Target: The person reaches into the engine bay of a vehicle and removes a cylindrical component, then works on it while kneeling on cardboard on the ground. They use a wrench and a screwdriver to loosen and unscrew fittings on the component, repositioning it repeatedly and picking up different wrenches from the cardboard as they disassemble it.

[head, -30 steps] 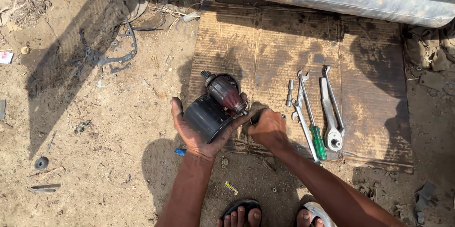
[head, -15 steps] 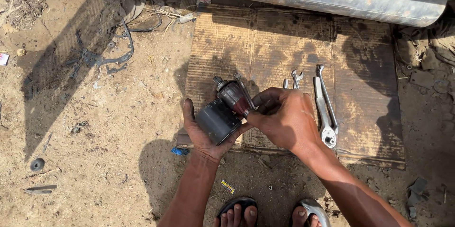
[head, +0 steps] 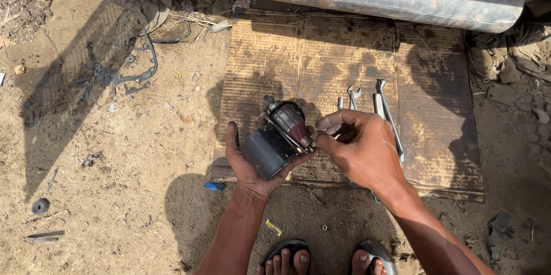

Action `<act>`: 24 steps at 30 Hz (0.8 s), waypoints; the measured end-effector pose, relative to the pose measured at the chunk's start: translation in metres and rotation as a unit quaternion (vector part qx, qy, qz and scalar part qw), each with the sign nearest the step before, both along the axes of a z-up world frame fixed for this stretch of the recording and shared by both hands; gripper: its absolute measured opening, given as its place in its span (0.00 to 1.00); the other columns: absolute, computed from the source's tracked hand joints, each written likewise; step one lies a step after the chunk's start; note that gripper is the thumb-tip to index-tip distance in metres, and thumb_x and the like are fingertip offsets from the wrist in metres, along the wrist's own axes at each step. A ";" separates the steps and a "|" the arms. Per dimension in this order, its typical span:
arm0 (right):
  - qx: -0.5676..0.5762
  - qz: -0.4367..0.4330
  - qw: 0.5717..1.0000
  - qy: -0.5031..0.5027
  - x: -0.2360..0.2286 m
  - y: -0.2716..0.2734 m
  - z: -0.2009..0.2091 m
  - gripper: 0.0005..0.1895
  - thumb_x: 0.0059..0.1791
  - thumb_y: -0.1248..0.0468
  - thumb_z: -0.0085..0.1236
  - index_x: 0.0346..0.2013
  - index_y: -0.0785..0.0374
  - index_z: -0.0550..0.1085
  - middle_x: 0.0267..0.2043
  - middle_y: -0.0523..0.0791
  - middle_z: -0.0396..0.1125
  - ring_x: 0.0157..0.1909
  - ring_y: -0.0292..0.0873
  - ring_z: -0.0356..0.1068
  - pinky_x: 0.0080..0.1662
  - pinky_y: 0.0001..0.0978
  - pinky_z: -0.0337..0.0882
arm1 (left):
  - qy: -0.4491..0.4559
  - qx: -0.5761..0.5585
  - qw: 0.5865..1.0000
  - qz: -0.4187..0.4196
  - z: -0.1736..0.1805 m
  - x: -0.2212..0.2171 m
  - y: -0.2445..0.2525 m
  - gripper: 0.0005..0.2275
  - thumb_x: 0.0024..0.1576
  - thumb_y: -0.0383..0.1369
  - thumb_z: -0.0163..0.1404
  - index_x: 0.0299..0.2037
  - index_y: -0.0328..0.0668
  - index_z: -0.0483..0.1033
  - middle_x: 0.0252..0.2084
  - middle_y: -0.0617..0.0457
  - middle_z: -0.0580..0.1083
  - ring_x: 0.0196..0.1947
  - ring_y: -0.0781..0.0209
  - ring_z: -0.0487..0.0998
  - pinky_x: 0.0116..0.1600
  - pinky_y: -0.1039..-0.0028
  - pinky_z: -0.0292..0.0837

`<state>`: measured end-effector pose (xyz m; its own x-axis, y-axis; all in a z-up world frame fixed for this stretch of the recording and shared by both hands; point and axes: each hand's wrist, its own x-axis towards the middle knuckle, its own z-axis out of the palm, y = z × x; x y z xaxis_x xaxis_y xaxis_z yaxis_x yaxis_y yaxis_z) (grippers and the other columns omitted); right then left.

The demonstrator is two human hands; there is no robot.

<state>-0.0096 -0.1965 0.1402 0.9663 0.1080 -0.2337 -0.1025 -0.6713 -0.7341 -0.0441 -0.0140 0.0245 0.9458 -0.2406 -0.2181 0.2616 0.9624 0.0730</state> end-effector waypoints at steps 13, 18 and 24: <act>-0.167 -0.121 0.976 0.069 0.003 -0.118 -0.132 0.17 0.46 0.58 0.63 0.48 0.58 0.81 0.26 0.45 0.76 0.12 0.38 0.62 0.20 0.38 0.63 | 0.031 -0.057 0.998 -0.006 -0.014 0.000 0.005 0.50 0.46 0.72 0.46 0.71 0.40 0.57 0.66 0.26 0.64 0.64 0.26 0.67 0.66 0.24 0.55; -0.245 -0.003 0.968 0.050 -0.001 -0.099 -0.142 0.18 0.47 0.57 0.62 0.50 0.58 0.79 0.24 0.44 0.75 0.10 0.38 0.60 0.18 0.39 0.65 | -0.011 -0.025 1.000 -0.013 -0.016 -0.001 0.002 0.48 0.47 0.72 0.45 0.71 0.43 0.59 0.67 0.27 0.63 0.65 0.24 0.65 0.64 0.23 0.56; -0.367 0.084 0.925 0.048 0.010 -0.097 -0.175 0.14 0.53 0.54 0.57 0.41 0.61 0.82 0.18 0.45 0.69 0.14 0.36 0.58 0.20 0.37 0.64 | -0.073 -0.083 0.994 -0.024 -0.029 -0.005 -0.001 0.48 0.51 0.71 0.44 0.73 0.42 0.59 0.69 0.26 0.61 0.67 0.22 0.64 0.64 0.22 0.54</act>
<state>0.0007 -0.2936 -0.0350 0.9212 0.0327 -0.3876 0.0074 -0.9978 -0.0666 -0.0493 -0.0146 -0.0047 0.9508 -0.3081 -0.0330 0.3066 0.9508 -0.0443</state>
